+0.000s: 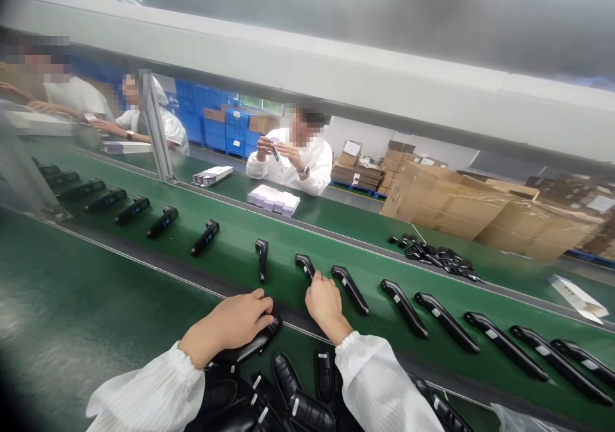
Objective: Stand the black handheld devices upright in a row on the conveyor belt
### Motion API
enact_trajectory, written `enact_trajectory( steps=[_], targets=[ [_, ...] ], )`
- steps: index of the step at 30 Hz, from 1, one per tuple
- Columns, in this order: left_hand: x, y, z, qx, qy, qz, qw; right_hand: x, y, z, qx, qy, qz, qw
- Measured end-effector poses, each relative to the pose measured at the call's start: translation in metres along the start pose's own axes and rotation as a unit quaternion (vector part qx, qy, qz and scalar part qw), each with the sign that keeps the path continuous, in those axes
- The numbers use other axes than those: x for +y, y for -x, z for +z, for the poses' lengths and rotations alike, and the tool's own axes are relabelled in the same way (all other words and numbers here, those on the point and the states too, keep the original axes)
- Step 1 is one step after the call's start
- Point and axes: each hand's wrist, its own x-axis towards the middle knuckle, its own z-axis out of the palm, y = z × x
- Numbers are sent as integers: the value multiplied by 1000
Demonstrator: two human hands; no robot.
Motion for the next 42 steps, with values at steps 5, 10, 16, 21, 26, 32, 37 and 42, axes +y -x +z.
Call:
enact_trajectory(
  steps=[5, 10, 16, 21, 26, 32, 37, 42],
  targets=[
    [7, -4, 4, 2, 36, 7, 999, 9, -3, 7, 9, 33, -5, 999],
    [21, -13, 17, 38, 79, 10, 996, 25, -1, -2, 2, 25, 1, 1000],
    [6, -24, 15, 70, 211, -16, 975, 25, 41, -39, 76, -35, -282, 956],
    [7, -23, 10, 34, 312, 10, 949, 3, 64, -43, 58, -4, -506, 861],
    [-3, -22, 12, 65, 326, -32, 942, -1, 57, -29, 29, -33, -462, 886],
    [-24, -23, 10, 132, 259, -119, 949, 0, 27, -14, 8, -233, -191, 953],
    [-22, -16, 3, 109, 197, -113, 968, -11, -1, 1, -21, -162, -72, 984],
    [-19, -2, -9, 30, 137, -80, 987, -13, -7, 8, -13, -104, -3, 995]
  ],
)
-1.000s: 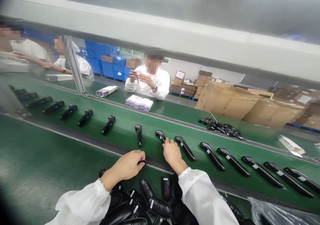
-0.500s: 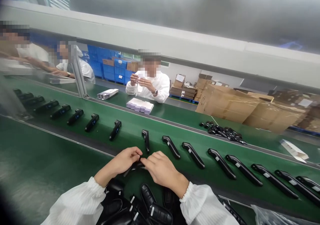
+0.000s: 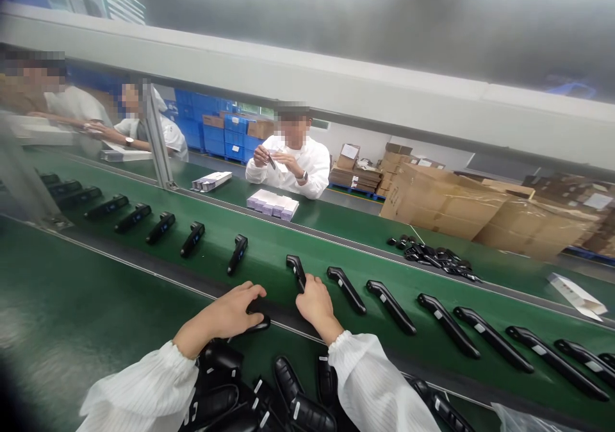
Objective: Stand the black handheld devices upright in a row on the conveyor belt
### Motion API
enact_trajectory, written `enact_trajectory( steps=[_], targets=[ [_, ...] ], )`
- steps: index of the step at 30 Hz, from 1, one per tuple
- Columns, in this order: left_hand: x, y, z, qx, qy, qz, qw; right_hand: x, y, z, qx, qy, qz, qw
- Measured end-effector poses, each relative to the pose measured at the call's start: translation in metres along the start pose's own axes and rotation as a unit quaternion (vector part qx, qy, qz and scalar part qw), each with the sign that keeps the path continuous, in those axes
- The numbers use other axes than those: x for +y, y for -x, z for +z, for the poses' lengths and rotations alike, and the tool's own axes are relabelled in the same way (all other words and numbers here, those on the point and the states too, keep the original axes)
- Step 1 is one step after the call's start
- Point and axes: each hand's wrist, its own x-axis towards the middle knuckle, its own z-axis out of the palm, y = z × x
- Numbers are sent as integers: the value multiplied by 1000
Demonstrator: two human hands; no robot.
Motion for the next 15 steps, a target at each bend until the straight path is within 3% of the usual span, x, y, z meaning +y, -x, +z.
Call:
enact_trajectory(
  steps=[4, 15],
  targets=[
    [6, 6, -2, -37, -51, -12, 998, 6, 1, -1, 6, 25, 11, 1000],
    [12, 8, -1, -52, -102, 1, 993, 31, 7, -3, 23, 84, 13, 996]
  ],
)
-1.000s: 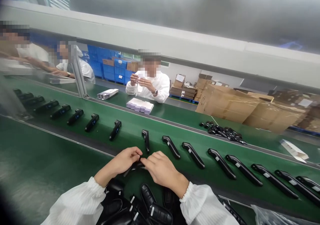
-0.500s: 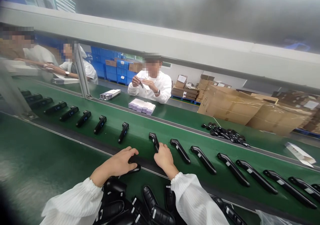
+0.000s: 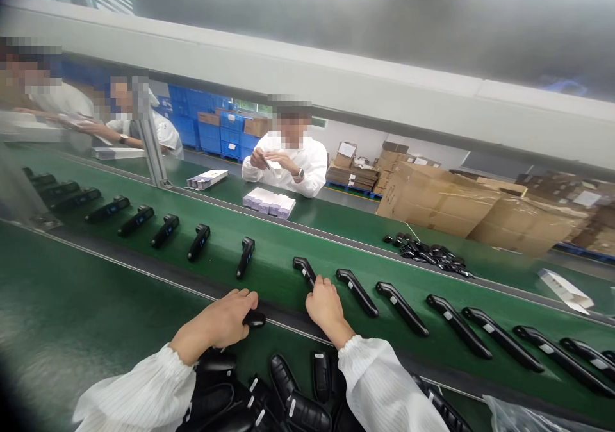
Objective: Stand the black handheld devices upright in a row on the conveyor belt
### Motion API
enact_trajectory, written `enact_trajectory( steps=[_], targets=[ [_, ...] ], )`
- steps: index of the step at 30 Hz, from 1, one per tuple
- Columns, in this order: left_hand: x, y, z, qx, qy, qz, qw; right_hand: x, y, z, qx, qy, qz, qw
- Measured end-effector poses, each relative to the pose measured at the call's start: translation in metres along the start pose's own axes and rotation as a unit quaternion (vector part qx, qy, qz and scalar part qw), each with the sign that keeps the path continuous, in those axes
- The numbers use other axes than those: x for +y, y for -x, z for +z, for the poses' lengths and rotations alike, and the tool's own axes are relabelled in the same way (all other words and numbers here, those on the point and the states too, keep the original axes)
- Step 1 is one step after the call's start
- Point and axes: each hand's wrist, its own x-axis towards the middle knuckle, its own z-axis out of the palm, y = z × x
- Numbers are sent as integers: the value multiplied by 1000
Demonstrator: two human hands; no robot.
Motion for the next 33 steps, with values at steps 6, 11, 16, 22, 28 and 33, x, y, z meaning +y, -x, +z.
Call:
enact_trajectory(
  steps=[6, 11, 16, 22, 28, 33],
  targets=[
    [0, -5, 1, 2, 12, 6, 1000, 15, 5, -2, 9, 33, -3, 999],
    [0, -7, 2, 15, 39, 18, 999, 20, 4, -3, 15, 56, 6, 998],
    [-1, -6, 1, 15, 62, 39, 997, 18, 18, -31, 58, 37, -18, 997],
    [0, -5, -1, -16, 80, 67, 994, -24, 50, -46, -98, -265, -236, 930],
    [5, 0, -7, -17, 87, 70, 994, -50, 44, -21, -189, -368, -226, 882],
    [3, 1, -6, -13, 86, 70, 994, -56, 38, -16, -213, -359, -222, 881]
  ],
)
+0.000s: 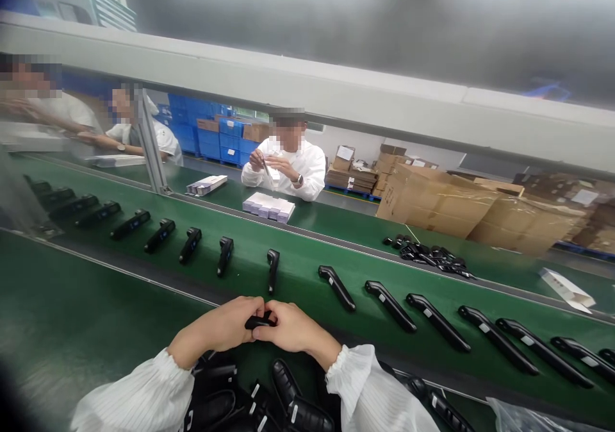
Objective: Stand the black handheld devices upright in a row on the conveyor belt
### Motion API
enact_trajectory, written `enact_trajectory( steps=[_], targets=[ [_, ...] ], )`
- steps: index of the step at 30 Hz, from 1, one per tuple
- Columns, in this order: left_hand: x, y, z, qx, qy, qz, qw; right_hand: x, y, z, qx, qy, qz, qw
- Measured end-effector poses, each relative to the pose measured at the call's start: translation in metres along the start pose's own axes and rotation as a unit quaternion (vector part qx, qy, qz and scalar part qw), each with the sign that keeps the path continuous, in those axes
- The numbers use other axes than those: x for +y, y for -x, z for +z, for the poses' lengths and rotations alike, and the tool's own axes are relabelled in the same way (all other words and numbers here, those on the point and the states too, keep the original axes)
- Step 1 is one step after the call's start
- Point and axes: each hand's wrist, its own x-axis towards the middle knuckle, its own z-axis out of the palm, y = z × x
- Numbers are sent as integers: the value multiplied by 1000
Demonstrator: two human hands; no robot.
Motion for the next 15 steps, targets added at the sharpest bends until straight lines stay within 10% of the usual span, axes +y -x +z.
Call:
enact_trajectory(
  steps=[8, 15],
  targets=[
    [-8, 9, -8, -38, 2, -39, 999, 0, -14, -19, 39, 36, 24, 998],
    [-21, 13, -10, -51, -38, -38, 997, 20, -32, -17, 231, 148, 60, 960]
  ],
)
